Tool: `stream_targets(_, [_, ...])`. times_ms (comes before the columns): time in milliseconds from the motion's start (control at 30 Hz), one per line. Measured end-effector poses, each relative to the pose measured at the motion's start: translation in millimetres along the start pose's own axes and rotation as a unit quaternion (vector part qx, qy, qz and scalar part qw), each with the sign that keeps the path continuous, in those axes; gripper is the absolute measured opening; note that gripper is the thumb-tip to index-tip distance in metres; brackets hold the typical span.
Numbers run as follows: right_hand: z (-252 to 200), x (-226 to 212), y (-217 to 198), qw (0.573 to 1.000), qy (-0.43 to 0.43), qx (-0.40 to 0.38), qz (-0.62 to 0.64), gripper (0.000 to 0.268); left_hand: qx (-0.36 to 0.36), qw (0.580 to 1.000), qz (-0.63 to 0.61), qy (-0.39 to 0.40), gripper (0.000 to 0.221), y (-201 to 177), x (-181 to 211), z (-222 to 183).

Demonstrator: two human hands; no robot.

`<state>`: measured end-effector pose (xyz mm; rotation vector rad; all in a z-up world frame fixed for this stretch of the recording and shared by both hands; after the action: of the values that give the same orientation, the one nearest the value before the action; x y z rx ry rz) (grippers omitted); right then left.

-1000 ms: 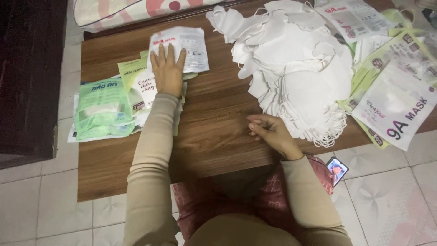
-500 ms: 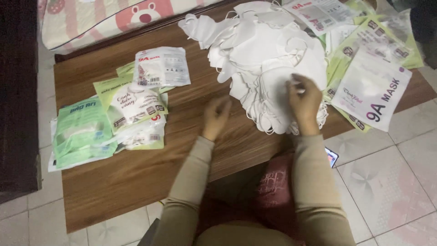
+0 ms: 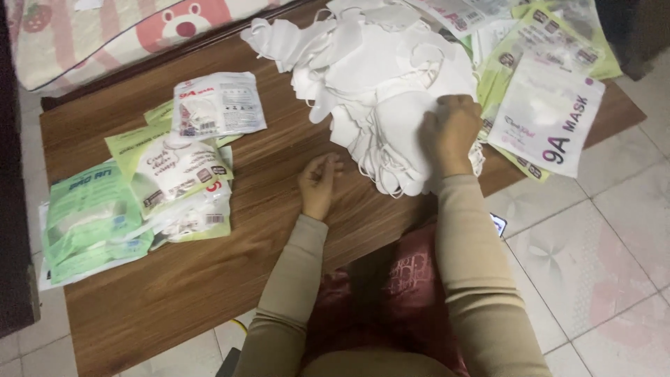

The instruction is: Manually sorting, stacking, and packing white face masks into plastic bags on a low table.

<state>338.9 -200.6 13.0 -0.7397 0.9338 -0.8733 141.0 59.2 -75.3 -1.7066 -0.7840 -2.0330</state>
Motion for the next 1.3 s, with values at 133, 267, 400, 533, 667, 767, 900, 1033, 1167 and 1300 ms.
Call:
stream_targets(133, [-10.6, -17.4, -31.0, 0.997, 0.002, 0.065, 0.052, 0.014, -0.003, 1.0, -0.003, -0.002, 0.015, 5.6, 7.3, -4.4])
stream_targets(267, [-34.5, -53.8, -70.7, 0.943, -0.061, 0.083, 0.316, 0.005, 0.008, 0.999, -0.048, 0.009, 0.014, 2.9, 18.8, -1.2])
stream_targets(400, [-61.5, -79.9, -26.8, 0.85, -0.041, -0.054, 0.522, 0.009, -0.068, 0.986, -0.15, -0.028, 0.053, 3.5, 37.8, 2.3])
stream_targets(533, [-87.6, -105.0, 13.4, 0.865, -0.039, -0.146, 0.48, 0.012, -0.119, 0.978, -0.17, -0.039, 0.075, -3.2, 32.3, 2.9])
stream_targets(667, [-79.1, -105.4, 19.9, 0.868, -0.03, -0.204, 0.453, 0.015, -0.048, 0.989, -0.108, -0.092, 0.023, -16.7, 6.1, 4.2])
stream_targets(767, [-40.5, -71.7, -7.5, 0.922, -0.051, -0.097, 0.372, 0.021, -0.03, 0.987, -0.117, -0.109, 0.015, -20.4, -3.5, 5.8])
stream_targets(900, [-7.3, -22.0, -27.7, 0.982, -0.062, 0.043, 0.173, 0.048, -0.049, 0.971, -0.146, -0.181, 0.029, -15.8, -3.1, 5.4])
stream_targets(1033, [-7.8, -2.0, 4.1, 0.991, 0.028, -0.121, 0.046, 0.048, -0.03, 0.97, -0.192, -0.149, 0.015, -20.2, -10.5, 5.4])
stream_targets(1167, [0.0, 4.7, 4.5, 0.995, 0.016, -0.087, 0.051, 0.037, -0.031, 0.969, -0.186, -0.158, 0.018, -18.3, -13.1, 2.9])
stream_targets(1300, [7.8, 2.0, -2.6, 0.995, -0.032, -0.013, 0.096, 0.021, -0.02, 0.974, -0.155, -0.164, 0.02, -20.3, -19.6, 6.7])
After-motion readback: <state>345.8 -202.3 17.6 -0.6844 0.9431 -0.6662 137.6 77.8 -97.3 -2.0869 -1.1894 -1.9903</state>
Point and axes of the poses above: each hand's wrist, its own z-axis towards the middle knuckle, its own y-axis out of the palm, x = y × z, the point moved 10 cm from there along z, towards the middle knuckle
